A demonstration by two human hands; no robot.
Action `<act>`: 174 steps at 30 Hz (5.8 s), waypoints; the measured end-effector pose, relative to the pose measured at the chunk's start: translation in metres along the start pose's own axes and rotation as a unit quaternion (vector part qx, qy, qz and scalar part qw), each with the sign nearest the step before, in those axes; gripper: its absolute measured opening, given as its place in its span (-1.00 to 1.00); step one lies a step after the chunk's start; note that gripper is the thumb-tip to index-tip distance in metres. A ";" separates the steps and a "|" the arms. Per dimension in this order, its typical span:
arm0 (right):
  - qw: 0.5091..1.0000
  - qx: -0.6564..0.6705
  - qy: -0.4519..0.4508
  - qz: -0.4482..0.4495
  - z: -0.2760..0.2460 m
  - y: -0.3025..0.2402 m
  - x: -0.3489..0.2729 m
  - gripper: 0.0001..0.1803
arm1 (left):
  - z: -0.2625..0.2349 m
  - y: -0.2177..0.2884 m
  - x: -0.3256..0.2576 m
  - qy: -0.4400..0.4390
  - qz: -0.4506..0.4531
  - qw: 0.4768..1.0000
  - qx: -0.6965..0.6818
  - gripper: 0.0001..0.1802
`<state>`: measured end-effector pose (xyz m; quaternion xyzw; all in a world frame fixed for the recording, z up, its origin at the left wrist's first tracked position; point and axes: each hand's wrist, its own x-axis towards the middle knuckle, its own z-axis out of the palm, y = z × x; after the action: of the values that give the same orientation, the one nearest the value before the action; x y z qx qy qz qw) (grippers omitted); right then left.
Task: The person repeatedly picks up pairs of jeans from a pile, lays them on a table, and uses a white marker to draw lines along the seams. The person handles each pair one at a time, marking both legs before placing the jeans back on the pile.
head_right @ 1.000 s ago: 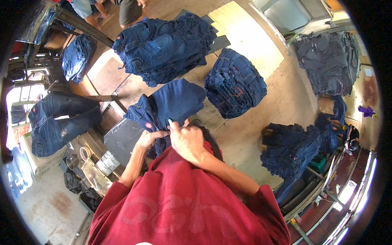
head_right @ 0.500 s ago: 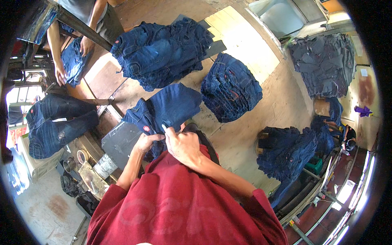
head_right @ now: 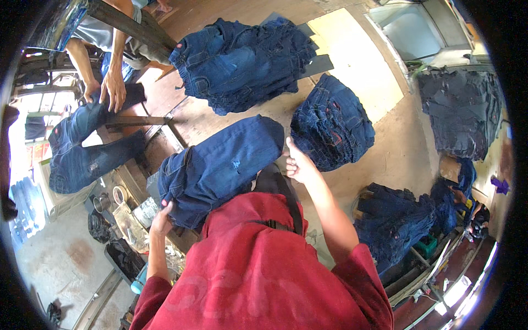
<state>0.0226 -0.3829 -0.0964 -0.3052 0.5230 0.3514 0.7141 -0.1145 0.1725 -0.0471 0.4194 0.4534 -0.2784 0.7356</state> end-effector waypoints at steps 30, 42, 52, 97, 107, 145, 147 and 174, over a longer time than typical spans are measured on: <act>0.953 -0.127 0.116 -0.248 0.045 -0.008 0.011 -0.48 | 0.091 0.074 -0.040 0.326 0.390 0.766 0.394 -0.68; 0.466 -0.539 0.090 -0.696 0.093 0.040 0.001 -0.89 | 0.301 -0.018 0.045 0.010 0.157 0.969 0.193 -0.42; 0.516 -0.497 0.040 -0.696 0.081 0.037 0.003 -0.86 | 0.315 -0.011 0.064 -0.055 0.049 0.991 0.113 -0.74; 0.940 -0.033 0.140 -0.309 0.033 -0.043 0.066 -0.57 | 0.113 -0.085 0.011 0.580 0.359 0.611 0.401 -0.46; 0.955 -0.096 0.098 -0.264 0.010 -0.062 0.079 -0.72 | 0.103 0.035 -0.016 0.153 0.265 0.931 0.199 -0.70; 0.555 -0.675 -0.218 -0.435 0.238 0.194 -0.088 -0.74 | 0.104 -0.003 0.032 -0.157 0.075 0.950 -0.259 -0.32; 0.637 -0.600 -0.256 -0.412 0.214 0.182 -0.090 -0.66 | 0.090 -0.024 0.026 -0.185 -0.005 0.983 -0.016 -0.37; 0.946 0.090 0.141 -0.278 0.015 -0.024 0.083 -0.86 | 0.186 0.144 0.156 -0.171 0.061 0.746 0.640 0.27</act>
<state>0.0680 -0.3692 -0.1701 -0.4190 0.5426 0.0436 0.7267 0.1474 0.0768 -0.0906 0.7639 0.0092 -0.5252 0.3748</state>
